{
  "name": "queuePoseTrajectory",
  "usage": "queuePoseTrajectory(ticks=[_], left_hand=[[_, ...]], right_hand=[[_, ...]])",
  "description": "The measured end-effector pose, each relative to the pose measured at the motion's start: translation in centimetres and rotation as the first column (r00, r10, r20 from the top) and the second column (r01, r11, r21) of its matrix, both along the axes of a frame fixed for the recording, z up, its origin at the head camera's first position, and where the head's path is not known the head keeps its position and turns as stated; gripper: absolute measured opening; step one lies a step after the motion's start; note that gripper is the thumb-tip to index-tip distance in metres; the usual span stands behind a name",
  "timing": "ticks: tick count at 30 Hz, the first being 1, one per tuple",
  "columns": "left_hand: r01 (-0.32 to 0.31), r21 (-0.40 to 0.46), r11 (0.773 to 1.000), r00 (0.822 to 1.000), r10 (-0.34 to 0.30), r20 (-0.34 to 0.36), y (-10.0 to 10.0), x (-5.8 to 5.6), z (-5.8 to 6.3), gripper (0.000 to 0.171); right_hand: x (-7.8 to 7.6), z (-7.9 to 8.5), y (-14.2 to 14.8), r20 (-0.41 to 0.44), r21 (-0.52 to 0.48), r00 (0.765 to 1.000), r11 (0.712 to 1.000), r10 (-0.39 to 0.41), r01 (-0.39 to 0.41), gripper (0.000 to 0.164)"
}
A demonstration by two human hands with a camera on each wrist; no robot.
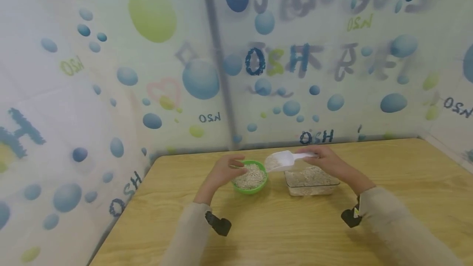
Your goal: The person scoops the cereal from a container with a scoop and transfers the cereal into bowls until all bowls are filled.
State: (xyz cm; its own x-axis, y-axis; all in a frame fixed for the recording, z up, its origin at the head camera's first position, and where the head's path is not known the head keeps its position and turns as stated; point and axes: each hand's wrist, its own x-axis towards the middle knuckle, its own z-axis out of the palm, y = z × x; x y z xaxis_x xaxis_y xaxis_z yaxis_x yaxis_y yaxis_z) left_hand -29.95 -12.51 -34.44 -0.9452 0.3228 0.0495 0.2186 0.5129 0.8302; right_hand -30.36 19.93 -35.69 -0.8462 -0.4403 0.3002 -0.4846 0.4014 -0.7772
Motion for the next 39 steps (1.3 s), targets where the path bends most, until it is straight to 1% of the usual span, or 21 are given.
queuePoseTrajectory(ticks=[3,6,10,12,14,17,21,25,29,33,36,39], left_hand=[[-0.039,0.003,0.999,0.999,0.039,-0.007,-1.2,-0.1,-0.1,0.043],[-0.067,0.006,0.998,0.997,0.067,-0.034,-2.3,-0.2,-0.3,0.042],[-0.084,0.003,0.996,0.994,0.085,-0.064,-3.3,-0.3,-0.8,0.041],[-0.088,0.002,0.996,0.994,0.088,-0.06,-3.6,-0.3,-1.1,0.041],[-0.086,0.005,0.996,0.996,0.086,-0.039,-3.7,-0.3,-1.4,0.042],[-0.058,0.008,0.998,0.998,0.058,-0.007,-3.9,-0.5,-2.0,0.044],[0.015,0.003,1.0,1.0,-0.015,0.017,-4.1,-0.8,-2.7,0.045],[0.081,0.02,0.997,0.996,-0.082,0.043,-4.4,-1.0,-3.3,0.048],[0.123,0.036,0.992,0.99,-0.125,0.059,-4.6,-1.1,-3.8,0.048],[0.137,0.036,0.99,0.988,-0.139,0.071,-4.6,-1.0,-3.9,0.048],[0.132,0.036,0.991,0.987,-0.134,0.084,-4.6,-1.0,-3.9,0.049],[0.121,0.031,0.992,0.988,-0.124,0.093,-4.7,-1.0,-3.9,0.049]], right_hand=[[-0.3,-0.1,-0.5,0.026,0.01,1.0,1.0,0.01,-0.01,0.032],[-0.5,0.0,-0.9,0.055,0.02,0.998,1.0,0.012,-0.013,0.033],[-0.8,0.0,-1.4,0.07,0.034,0.997,0.999,0.017,-0.02,0.032],[-0.9,0.1,-1.5,0.072,0.038,0.997,0.999,0.023,-0.026,0.032],[-1.1,0.1,-1.8,0.07,0.043,0.997,0.999,0.027,-0.03,0.031],[-1.3,0.1,-2.2,0.062,0.046,0.997,0.998,0.041,-0.044,0.03],[-1.5,0.1,-2.7,0.051,0.041,0.997,0.997,0.066,-0.068,0.029],[-1.6,0.1,-3.1,0.055,0.039,0.995,0.995,0.086,-0.088,0.028],[-1.9,0.0,-3.3,0.069,0.046,0.993,0.994,0.096,-0.099,0.027],[-2.3,0.3,-3.4,0.066,0.078,0.989,0.987,0.132,-0.137,0.027],[-2.6,0.8,-3.5,0.062,0.104,0.983,0.979,0.171,-0.176,0.027],[-2.7,1.5,-3.8,0.071,0.119,0.979,0.972,0.193,-0.2,0.027]])
